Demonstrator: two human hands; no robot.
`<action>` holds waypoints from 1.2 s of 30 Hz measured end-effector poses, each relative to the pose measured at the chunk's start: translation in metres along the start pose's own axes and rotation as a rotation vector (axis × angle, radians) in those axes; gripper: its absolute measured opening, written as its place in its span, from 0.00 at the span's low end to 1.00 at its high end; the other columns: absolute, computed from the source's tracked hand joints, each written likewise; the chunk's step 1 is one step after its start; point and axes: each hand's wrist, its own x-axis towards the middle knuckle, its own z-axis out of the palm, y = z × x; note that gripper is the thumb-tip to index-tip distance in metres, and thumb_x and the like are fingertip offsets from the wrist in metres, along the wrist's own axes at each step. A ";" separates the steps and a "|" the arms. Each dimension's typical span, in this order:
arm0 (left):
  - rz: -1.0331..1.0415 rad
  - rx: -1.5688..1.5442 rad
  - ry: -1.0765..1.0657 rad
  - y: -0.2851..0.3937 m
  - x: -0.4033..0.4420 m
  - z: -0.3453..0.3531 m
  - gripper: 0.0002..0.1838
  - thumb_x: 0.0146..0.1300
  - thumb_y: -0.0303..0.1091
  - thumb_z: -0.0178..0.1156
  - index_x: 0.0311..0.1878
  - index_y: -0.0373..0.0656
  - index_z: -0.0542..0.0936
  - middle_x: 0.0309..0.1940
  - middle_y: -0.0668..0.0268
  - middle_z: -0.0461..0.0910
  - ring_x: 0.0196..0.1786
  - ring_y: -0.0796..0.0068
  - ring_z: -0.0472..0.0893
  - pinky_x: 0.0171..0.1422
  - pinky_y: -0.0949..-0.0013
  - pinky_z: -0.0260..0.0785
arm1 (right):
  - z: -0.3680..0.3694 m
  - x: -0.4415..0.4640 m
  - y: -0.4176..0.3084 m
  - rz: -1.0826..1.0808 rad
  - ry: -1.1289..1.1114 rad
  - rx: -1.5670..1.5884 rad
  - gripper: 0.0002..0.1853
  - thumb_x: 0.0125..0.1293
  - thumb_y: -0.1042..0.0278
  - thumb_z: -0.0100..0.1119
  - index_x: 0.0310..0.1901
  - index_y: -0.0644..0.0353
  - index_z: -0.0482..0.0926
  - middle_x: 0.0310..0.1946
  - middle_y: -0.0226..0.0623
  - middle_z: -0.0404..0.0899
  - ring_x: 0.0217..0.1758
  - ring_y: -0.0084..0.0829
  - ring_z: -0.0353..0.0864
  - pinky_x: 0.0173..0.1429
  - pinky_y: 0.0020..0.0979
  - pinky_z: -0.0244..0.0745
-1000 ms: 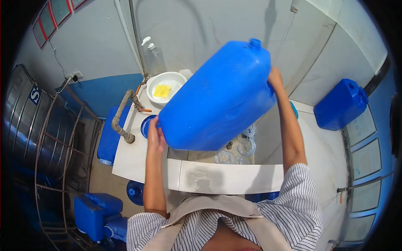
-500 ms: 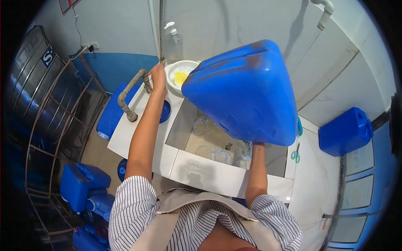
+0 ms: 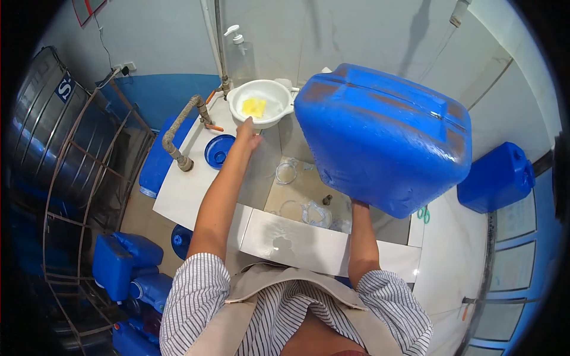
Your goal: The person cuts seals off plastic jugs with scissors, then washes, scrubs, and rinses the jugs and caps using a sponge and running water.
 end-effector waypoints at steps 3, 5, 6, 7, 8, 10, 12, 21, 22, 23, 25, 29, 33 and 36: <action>0.156 -0.427 -0.159 0.003 0.065 0.007 0.23 0.63 0.32 0.47 0.62 0.41 0.63 0.58 0.51 0.68 0.62 0.48 0.66 0.63 0.45 0.64 | -0.002 -0.006 0.004 -0.017 0.007 -0.040 0.28 0.70 0.52 0.40 0.65 0.61 0.58 0.61 0.47 0.64 0.58 0.44 0.69 0.61 0.46 0.67; 0.252 -0.552 -0.217 0.025 0.099 -0.014 0.25 0.58 0.26 0.45 0.61 0.39 0.63 0.60 0.47 0.64 0.57 0.48 0.72 0.57 0.42 0.67 | -0.003 -0.009 0.007 -0.028 0.015 -0.067 0.27 0.70 0.52 0.40 0.65 0.61 0.58 0.61 0.47 0.64 0.58 0.44 0.69 0.61 0.45 0.67; 0.246 -0.597 -0.159 0.036 0.107 -0.021 0.23 0.58 0.26 0.45 0.59 0.41 0.64 0.58 0.48 0.64 0.57 0.49 0.71 0.57 0.44 0.67 | -0.003 -0.010 0.007 -0.034 0.018 -0.077 0.27 0.70 0.52 0.39 0.65 0.61 0.58 0.61 0.47 0.64 0.58 0.44 0.69 0.61 0.45 0.67; 0.237 -0.643 -0.096 0.040 0.110 -0.026 0.22 0.58 0.27 0.46 0.57 0.42 0.66 0.56 0.49 0.65 0.57 0.49 0.70 0.57 0.45 0.66 | -0.003 -0.010 0.007 -0.040 0.020 -0.091 0.27 0.70 0.52 0.39 0.65 0.61 0.58 0.61 0.47 0.64 0.58 0.44 0.69 0.61 0.45 0.67; 0.232 -0.634 -0.094 0.039 0.098 -0.027 0.22 0.58 0.27 0.46 0.57 0.42 0.66 0.56 0.49 0.65 0.57 0.49 0.70 0.57 0.45 0.66 | -0.003 -0.012 0.008 -0.040 0.021 -0.099 0.27 0.70 0.52 0.39 0.65 0.61 0.58 0.61 0.47 0.64 0.58 0.44 0.69 0.61 0.45 0.66; 0.147 -0.566 0.182 0.036 0.061 -0.032 0.16 0.58 0.29 0.47 0.50 0.40 0.69 0.47 0.55 0.67 0.54 0.52 0.69 0.56 0.49 0.66 | -0.002 -0.012 0.010 -0.054 0.024 -0.123 0.27 0.70 0.52 0.39 0.64 0.61 0.58 0.61 0.47 0.64 0.58 0.43 0.68 0.62 0.45 0.66; 0.140 -0.500 0.194 0.027 0.079 -0.057 0.15 0.58 0.31 0.49 0.49 0.40 0.68 0.44 0.56 0.66 0.52 0.53 0.68 0.56 0.50 0.65 | 0.000 -0.013 0.012 -0.063 0.026 -0.140 0.27 0.70 0.52 0.39 0.64 0.61 0.58 0.61 0.46 0.64 0.58 0.43 0.68 0.62 0.44 0.66; 0.324 -0.506 -0.208 0.083 0.136 -0.109 0.08 0.59 0.30 0.48 0.36 0.34 0.65 0.40 0.52 0.64 0.45 0.56 0.72 0.48 0.54 0.75 | 0.002 -0.013 0.007 -0.116 0.024 -0.220 0.26 0.70 0.53 0.39 0.64 0.61 0.59 0.61 0.46 0.64 0.59 0.42 0.68 0.62 0.43 0.65; 0.325 -0.582 -0.158 0.101 0.116 -0.102 0.09 0.60 0.30 0.47 0.37 0.33 0.65 0.40 0.52 0.65 0.44 0.57 0.72 0.49 0.55 0.75 | 0.002 -0.013 0.006 -0.122 0.021 -0.229 0.26 0.70 0.53 0.39 0.64 0.61 0.59 0.61 0.46 0.64 0.59 0.42 0.68 0.62 0.43 0.65; 0.326 -0.659 -0.105 0.123 0.088 -0.098 0.09 0.61 0.30 0.47 0.39 0.32 0.65 0.40 0.52 0.65 0.43 0.58 0.73 0.50 0.57 0.75 | 0.002 -0.013 0.006 -0.127 0.019 -0.238 0.26 0.70 0.53 0.39 0.64 0.61 0.59 0.61 0.46 0.64 0.59 0.42 0.68 0.62 0.43 0.65; 0.318 -0.595 -0.140 0.130 0.071 -0.099 0.10 0.62 0.30 0.47 0.40 0.32 0.65 0.41 0.52 0.66 0.43 0.57 0.73 0.50 0.58 0.75 | 0.002 -0.013 0.004 -0.139 0.012 -0.254 0.26 0.70 0.53 0.39 0.64 0.61 0.59 0.61 0.45 0.64 0.59 0.42 0.68 0.63 0.42 0.65; 0.378 -0.487 -0.097 0.112 0.087 -0.106 0.13 0.62 0.33 0.50 0.44 0.33 0.66 0.43 0.53 0.68 0.43 0.60 0.73 0.50 0.59 0.73 | 0.001 -0.014 0.002 -0.153 0.010 -0.274 0.26 0.71 0.54 0.39 0.64 0.61 0.59 0.61 0.45 0.64 0.59 0.42 0.68 0.63 0.42 0.64; 0.427 -0.163 0.051 0.099 0.064 -0.104 0.12 0.60 0.31 0.50 0.46 0.40 0.69 0.40 0.62 0.70 0.41 0.72 0.72 0.40 0.67 0.70 | -0.002 -0.012 0.000 -0.162 0.013 -0.288 0.26 0.71 0.54 0.39 0.64 0.60 0.59 0.61 0.45 0.64 0.59 0.41 0.67 0.63 0.41 0.64; 0.703 0.146 0.131 0.088 0.034 -0.095 0.12 0.58 0.28 0.48 0.45 0.40 0.72 0.39 0.67 0.71 0.38 0.79 0.70 0.36 0.71 0.64 | -0.003 -0.012 0.001 -0.168 0.011 -0.297 0.26 0.71 0.54 0.39 0.64 0.60 0.60 0.61 0.45 0.64 0.60 0.41 0.67 0.63 0.40 0.64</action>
